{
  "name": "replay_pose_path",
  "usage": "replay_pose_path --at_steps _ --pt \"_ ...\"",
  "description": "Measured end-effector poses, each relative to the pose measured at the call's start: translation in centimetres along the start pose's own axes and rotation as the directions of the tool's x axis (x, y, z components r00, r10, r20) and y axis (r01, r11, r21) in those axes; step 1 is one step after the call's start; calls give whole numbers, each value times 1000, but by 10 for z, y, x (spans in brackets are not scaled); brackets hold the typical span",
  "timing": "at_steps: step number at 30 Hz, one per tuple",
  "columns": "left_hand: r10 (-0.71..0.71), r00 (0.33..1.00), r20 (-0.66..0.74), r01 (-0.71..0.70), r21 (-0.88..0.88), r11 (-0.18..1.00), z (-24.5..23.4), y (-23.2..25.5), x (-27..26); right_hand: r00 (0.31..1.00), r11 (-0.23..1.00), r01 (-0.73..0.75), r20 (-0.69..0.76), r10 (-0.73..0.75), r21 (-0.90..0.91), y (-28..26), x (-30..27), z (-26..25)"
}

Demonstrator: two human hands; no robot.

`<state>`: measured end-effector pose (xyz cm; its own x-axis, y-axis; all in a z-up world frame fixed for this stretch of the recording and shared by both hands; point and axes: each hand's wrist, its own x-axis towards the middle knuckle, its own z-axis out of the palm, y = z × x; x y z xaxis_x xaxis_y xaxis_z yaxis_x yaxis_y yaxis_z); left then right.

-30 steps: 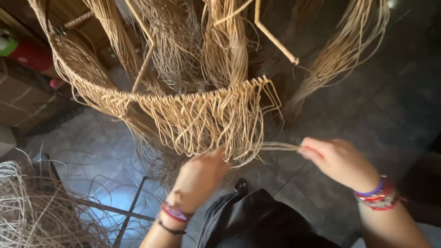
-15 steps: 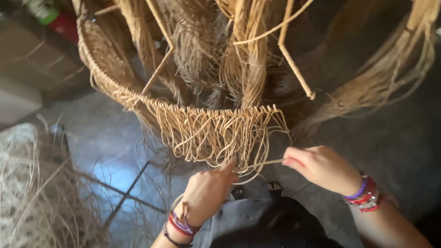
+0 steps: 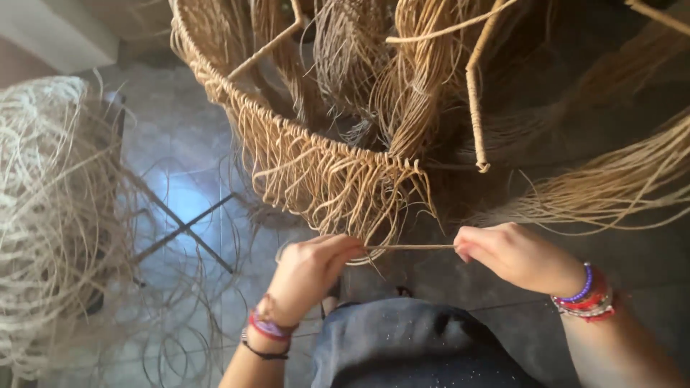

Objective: Weaving natural fiber strands onto a circular frame to create a decorative furniture item

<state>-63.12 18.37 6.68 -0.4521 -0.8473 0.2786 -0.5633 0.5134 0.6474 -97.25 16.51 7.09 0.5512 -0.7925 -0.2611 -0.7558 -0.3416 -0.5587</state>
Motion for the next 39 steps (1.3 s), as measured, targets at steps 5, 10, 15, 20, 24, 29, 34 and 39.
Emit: replay_pose_path --at_steps 5,10,15,20,24,29,34,39 --pt "73 996 -57 -62 179 982 13 30 10 985 984 155 -67 -162 -90 -4 10 2" --pt "-112 986 126 113 -1 994 84 71 19 966 967 255 52 -255 -6 -24 11 2" --pt "-119 983 139 110 70 992 78 62 18 974 974 224 44 -223 -21 -15 -4 0" --pt "-210 938 276 195 82 977 60 54 30 924 898 230 -207 -323 -377 -11 -6 0" --pt "-211 937 279 231 -41 972 55 48 39 943 936 183 -214 -253 -301 5 -2 16" --pt "-135 959 251 203 -272 941 49 48 44 873 931 294 -335 -355 -218 14 5 23" --pt "-36 993 -109 4 -282 959 41 67 54 766 875 362 -433 -476 -321 0 2 -24" --pt "227 722 -653 -233 80 969 52 60 49 713 852 425 -466 -524 -307 2 -3 -59"
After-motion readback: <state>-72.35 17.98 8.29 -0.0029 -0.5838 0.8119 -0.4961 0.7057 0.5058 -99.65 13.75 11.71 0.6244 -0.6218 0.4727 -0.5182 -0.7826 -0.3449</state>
